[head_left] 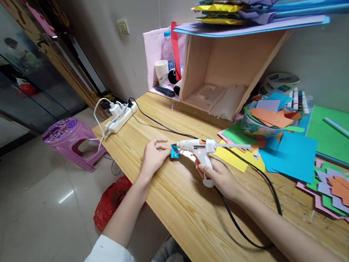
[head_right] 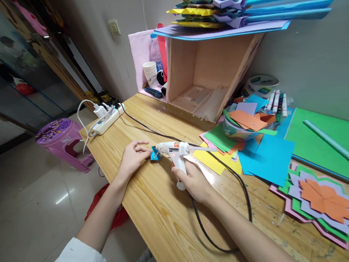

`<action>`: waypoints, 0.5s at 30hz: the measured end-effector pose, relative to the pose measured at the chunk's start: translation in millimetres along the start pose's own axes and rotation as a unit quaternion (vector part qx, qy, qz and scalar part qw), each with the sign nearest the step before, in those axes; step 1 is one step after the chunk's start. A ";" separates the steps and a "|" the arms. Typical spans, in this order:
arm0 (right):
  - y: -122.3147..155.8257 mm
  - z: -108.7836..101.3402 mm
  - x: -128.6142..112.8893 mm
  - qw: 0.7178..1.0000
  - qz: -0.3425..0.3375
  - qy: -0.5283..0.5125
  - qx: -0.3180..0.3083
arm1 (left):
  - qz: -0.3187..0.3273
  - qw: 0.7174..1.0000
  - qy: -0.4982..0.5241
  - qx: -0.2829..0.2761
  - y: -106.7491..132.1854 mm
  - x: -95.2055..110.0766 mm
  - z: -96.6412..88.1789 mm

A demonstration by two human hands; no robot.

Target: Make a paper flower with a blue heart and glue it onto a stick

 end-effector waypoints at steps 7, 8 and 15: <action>0.3 0.2 0.3 1.000 -0.001 -0.002 0.003 | 0.010 1.000 -0.013 -0.002 1.8 1.1 1.2; 0.5 0.4 0.0 1.000 -0.001 -0.003 0.000 | 0.010 1.000 -0.014 -0.001 2.0 1.3 1.1; 0.0 0.4 0.9 1.000 -0.004 -0.008 0.000 | 0.016 1.000 -0.021 0.002 2.7 2.7 0.8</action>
Point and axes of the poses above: each hand's wrist, its own y-axis away from the middle knuckle, its own z-axis out of the palm, x = y × z, the point moved 6 cm from there along -y, towards the middle knuckle, and after that the axes turned 8 degrees about x, right-handed, at the moved point
